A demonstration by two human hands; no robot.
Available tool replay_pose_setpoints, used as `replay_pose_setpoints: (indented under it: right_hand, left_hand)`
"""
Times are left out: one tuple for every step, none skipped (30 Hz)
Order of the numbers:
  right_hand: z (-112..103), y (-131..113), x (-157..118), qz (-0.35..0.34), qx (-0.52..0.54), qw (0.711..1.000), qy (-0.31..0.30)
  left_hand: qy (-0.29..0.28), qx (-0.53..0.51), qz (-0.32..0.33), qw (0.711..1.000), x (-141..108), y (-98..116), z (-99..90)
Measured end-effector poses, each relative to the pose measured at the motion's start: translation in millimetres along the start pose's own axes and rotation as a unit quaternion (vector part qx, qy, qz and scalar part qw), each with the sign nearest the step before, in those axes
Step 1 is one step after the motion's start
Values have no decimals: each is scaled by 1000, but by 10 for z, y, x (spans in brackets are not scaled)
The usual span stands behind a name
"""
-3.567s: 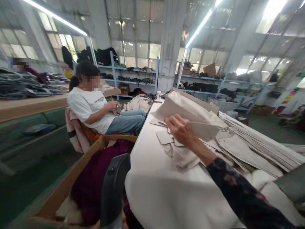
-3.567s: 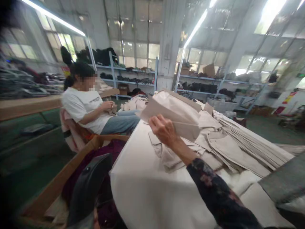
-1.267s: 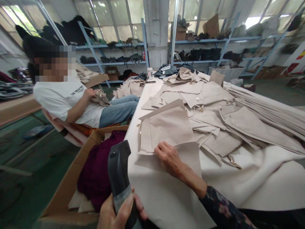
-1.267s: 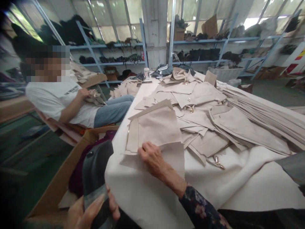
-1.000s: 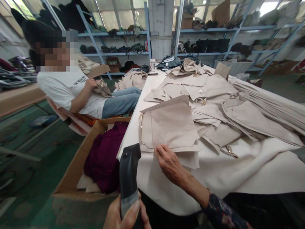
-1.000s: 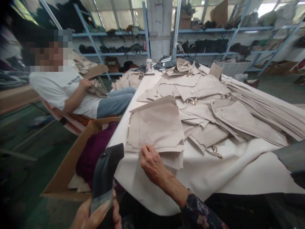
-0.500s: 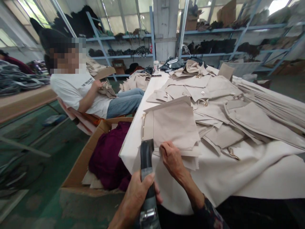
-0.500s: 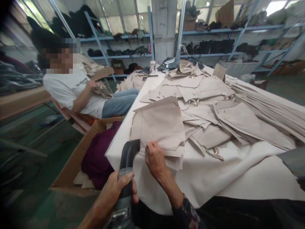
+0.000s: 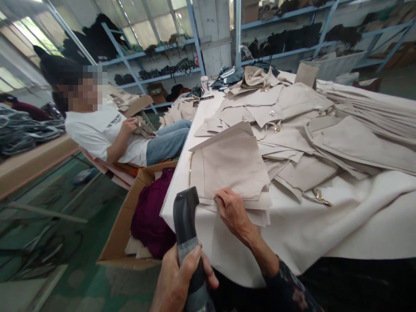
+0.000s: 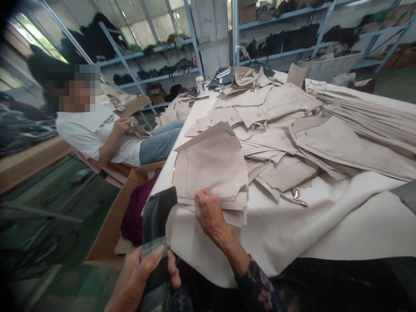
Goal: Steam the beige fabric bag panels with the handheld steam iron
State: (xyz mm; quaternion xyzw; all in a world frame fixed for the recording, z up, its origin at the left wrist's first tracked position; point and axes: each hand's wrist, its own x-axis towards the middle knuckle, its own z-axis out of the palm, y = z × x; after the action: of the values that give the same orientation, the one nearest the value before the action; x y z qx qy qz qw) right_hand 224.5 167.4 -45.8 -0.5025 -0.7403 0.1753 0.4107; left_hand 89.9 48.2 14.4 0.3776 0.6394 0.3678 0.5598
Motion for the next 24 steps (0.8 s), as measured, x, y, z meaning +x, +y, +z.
replay_pose_setpoints:
  right_hand:
    - [-2,2,-1,-1,6,1000,0]
    - [-5,3,-3,-2,11,1000,-2]
    - [-8,3,-3,-1,15,1000,-4]
    - [-11,4,-3,0,17,1000,-6]
    - [-13,4,-4,2,19,1000,-8]
    - [-15,4,-4,4,20,1000,-9]
    - [-15,5,-4,5,21,1000,-9]
    - [-14,5,-3,5,22,1000,-9]
    - [-11,6,-3,5,22,1000,-9]
    - [-6,6,-3,5,20,1000,-9]
    - [0,6,-2,6,16,1000,-11]
    - [7,6,-1,9,10,1000,-13]
    - [15,5,0,11,4,1000,-15]
    - [21,3,1,14,0,1000,-16]
    - [26,2,2,17,-4,1000,-16]
    - [29,0,2,20,-5,1000,-16]
    - [29,-1,2,21,-6,1000,-16]
    - [27,-2,1,21,-6,1000,-17]
    - [23,-3,0,21,-6,1000,-17]
    - [18,-3,-2,20,-7,1000,-19]
    - [12,-3,-4,19,-6,1000,-20]
    - [6,-4,-6,18,-5,1000,-21]
    - [1,-5,-7,19,-4,1000,-21]
    - [-4,-7,-8,19,-3,1000,-22]
  left_hand:
    - [-20,9,-2,1000,25,-5,35]
    - [-36,13,-5,999,50,-10,62]
    - [-47,15,-10,999,72,-16,79]
    - [-55,17,-17,998,88,-23,86]
    - [-59,20,-25,998,98,-31,85]
    - [-62,24,-30,997,101,-39,79]
    - [-66,30,-31,997,99,-44,70]
    - [-71,34,-31,996,96,-45,62]
    - [-76,37,-32,996,97,-39,58]
    - [-78,40,-33,996,107,-24,58]
    - [-77,43,-34,996,127,1,62]
    - [-73,46,-33,996,159,35,68]
    - [-65,51,-29,996,202,76,76]
    - [-56,56,-21,997,250,120,82]
    - [-48,61,-11,997,299,161,86]
    - [-43,66,-1,997,340,194,85]
    - [-41,70,5,997,368,216,80]
    - [-41,74,8,996,378,223,72]
    - [-43,76,7,996,366,215,61]
    - [-46,78,4,996,336,192,50]
    - [-50,78,-1,996,290,159,41]
    - [-55,76,-10,996,236,120,37]
    - [-61,70,-21,995,181,82,38]
    - [-66,63,-33,995,133,50,44]
